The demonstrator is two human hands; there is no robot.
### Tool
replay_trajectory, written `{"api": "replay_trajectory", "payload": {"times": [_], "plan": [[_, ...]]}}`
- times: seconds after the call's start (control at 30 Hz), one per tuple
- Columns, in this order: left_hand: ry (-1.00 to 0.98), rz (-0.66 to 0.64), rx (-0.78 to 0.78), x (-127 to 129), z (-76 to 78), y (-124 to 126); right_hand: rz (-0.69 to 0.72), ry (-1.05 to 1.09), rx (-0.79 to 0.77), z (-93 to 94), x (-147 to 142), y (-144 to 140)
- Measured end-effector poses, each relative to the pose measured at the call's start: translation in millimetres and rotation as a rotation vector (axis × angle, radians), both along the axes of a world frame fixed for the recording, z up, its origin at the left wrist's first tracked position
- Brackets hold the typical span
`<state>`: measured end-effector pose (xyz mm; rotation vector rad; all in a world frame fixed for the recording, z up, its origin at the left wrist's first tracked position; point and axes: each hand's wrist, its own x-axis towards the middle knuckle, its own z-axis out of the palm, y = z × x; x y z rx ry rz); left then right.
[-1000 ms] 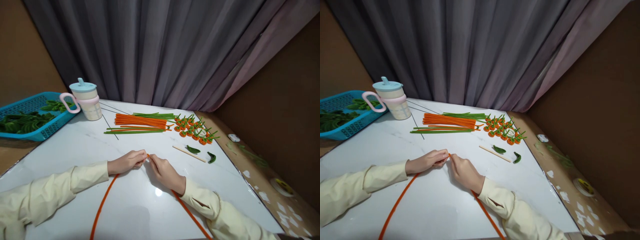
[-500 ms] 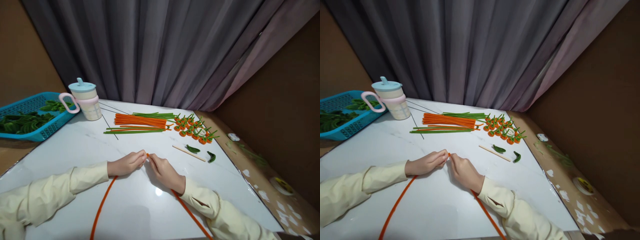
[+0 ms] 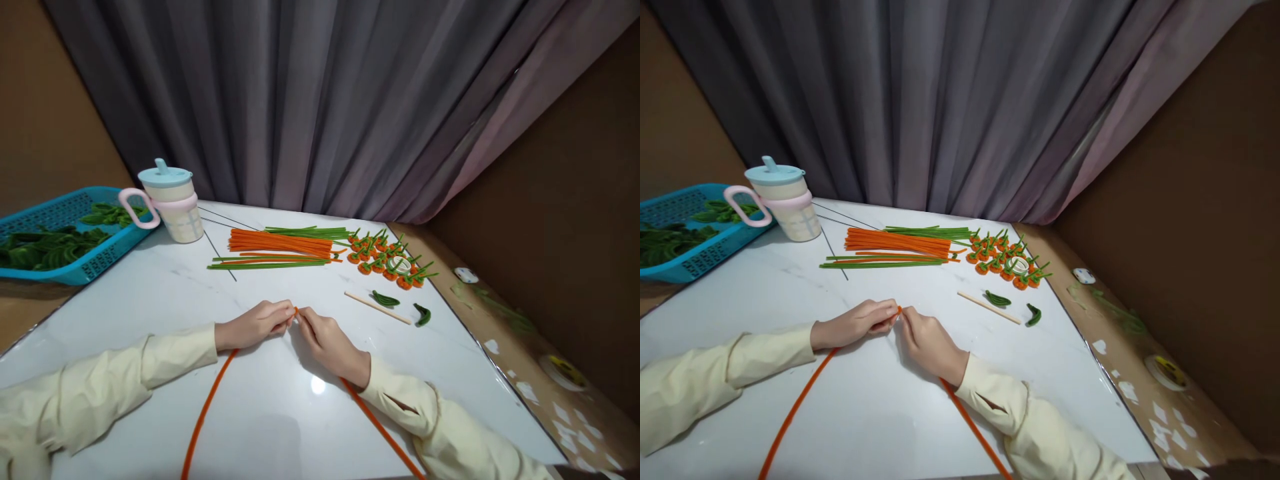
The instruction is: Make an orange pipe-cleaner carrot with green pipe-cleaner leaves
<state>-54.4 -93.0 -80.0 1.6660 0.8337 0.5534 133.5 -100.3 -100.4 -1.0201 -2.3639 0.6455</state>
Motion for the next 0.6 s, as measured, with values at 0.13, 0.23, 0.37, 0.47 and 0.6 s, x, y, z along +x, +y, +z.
{"api": "replay_trajectory", "payload": {"times": [0.13, 0.23, 0.37, 0.47, 0.6], "plan": [[0.111, 0.024, 0.137, 1, 1.0, -1, -0.002, 0.023, -0.003, -0.3, 0, 0], [0.180, 0.014, 0.207, 1, 0.0, 0, 0.000, 0.025, -0.001, 0.0, 0, 1], [0.235, 0.000, 0.288, 0, -3.3, 0, 0.000, 0.022, 0.009, 0.2, -1, 0], [0.268, 0.002, 0.355, 0, -6.3, 0, 0.001, 0.014, 0.009, 0.2, -1, 0], [0.307, 0.007, 0.442, 0, -9.4, 2, -0.009, 0.022, -0.001, -0.3, -2, 2]]}}
